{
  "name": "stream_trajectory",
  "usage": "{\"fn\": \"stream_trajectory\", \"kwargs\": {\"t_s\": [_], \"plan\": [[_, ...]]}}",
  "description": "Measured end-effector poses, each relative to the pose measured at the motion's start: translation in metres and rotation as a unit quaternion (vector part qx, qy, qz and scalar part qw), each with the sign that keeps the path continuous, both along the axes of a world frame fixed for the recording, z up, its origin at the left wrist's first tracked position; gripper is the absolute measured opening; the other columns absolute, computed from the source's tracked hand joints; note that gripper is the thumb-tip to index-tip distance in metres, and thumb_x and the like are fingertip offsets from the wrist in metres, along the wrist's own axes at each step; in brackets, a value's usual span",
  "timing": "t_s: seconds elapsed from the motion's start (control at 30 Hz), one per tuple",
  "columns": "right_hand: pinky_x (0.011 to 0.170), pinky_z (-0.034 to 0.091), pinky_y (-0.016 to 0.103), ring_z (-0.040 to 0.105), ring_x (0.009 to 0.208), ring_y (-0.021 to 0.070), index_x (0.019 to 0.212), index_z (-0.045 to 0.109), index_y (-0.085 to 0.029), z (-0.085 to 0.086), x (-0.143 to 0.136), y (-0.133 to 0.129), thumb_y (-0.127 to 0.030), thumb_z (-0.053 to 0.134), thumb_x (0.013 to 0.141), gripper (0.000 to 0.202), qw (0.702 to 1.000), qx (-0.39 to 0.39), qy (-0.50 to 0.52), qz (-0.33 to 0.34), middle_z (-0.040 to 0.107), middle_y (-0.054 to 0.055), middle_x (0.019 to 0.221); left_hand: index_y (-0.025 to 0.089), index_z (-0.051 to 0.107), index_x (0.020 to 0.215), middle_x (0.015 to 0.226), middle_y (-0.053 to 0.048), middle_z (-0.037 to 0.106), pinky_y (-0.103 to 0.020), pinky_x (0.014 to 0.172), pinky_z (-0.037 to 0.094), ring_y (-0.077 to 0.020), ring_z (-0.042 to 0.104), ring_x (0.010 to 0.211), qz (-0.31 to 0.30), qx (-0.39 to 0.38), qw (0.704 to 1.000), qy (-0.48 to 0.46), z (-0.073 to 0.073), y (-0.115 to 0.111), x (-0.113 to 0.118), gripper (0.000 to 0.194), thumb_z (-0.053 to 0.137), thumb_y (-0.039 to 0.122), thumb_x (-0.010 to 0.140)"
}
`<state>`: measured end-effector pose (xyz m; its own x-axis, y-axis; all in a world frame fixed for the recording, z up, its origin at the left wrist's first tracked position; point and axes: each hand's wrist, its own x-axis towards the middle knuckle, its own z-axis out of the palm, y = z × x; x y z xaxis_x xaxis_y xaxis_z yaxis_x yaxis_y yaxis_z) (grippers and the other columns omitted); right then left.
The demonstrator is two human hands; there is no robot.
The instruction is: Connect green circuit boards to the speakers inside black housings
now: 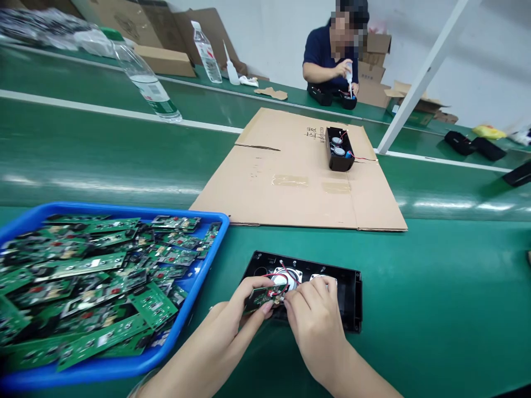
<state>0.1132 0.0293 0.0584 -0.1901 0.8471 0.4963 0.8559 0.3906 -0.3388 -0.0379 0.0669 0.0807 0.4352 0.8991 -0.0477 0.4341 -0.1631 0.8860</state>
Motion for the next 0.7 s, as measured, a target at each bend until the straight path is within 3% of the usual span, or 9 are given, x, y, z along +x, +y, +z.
{"fn": "stream_trajectory", "kwargs": {"t_s": [0.13,0.33,0.4,0.57,0.7], "plan": [[0.068,0.035,0.033,0.048,0.067,0.0143,0.083,0.059,-0.012,-0.001,-0.001,-0.001,-0.004,0.049,0.087,0.013,0.999,0.047,-0.024,-0.004,0.059,0.004,0.07,0.024,0.055,0.103,0.072,-0.001,0.068,-0.025,0.053,0.045,-0.0209,0.062,0.057,-0.016,0.012,1.0,0.009,0.0,0.001,0.001,0.021,0.043,0.028,0.086],[0.072,0.036,0.036,0.047,0.067,0.0149,0.089,0.059,-0.011,-0.006,-0.004,-0.001,-0.006,0.049,0.087,0.011,0.995,0.087,-0.058,0.0,0.06,0.004,0.07,0.024,0.049,0.103,0.087,-0.001,0.068,-0.029,0.065,0.048,-0.0203,0.063,0.073,-0.04,-0.018,0.998,0.053,0.004,0.001,0.0,0.02,0.036,0.021,0.088],[0.07,0.036,0.034,0.045,0.065,0.0137,0.087,0.059,-0.012,-0.005,-0.003,-0.001,-0.007,0.049,0.088,0.011,0.997,0.067,-0.032,0.013,0.058,0.002,0.068,0.024,0.048,0.104,0.085,-0.002,0.068,-0.028,0.063,0.047,-0.0204,0.064,0.072,-0.059,-0.002,0.996,0.062,0.004,0.001,-0.002,0.022,0.033,0.02,0.088],[0.062,0.038,0.028,0.046,0.067,0.0141,0.081,0.053,-0.018,-0.003,0.005,-0.002,-0.018,0.046,0.091,0.012,0.993,-0.069,0.092,0.006,0.052,0.0,0.068,0.023,0.05,0.099,0.084,-0.003,0.067,-0.025,0.063,0.047,-0.019,0.065,0.074,-0.145,0.061,0.984,0.079,0.004,0.004,-0.008,0.026,0.029,0.013,0.088],[0.066,0.04,0.03,0.048,0.072,0.0161,0.1,0.053,-0.02,-0.001,0.009,-0.002,-0.023,0.044,0.092,0.012,0.991,-0.106,0.086,0.018,0.054,0.001,0.075,0.022,0.05,0.1,0.084,-0.003,0.067,-0.024,0.06,0.046,-0.0174,0.063,0.07,-0.187,0.093,0.975,0.082,0.006,0.005,-0.011,0.029,0.029,0.008,0.085]]}}
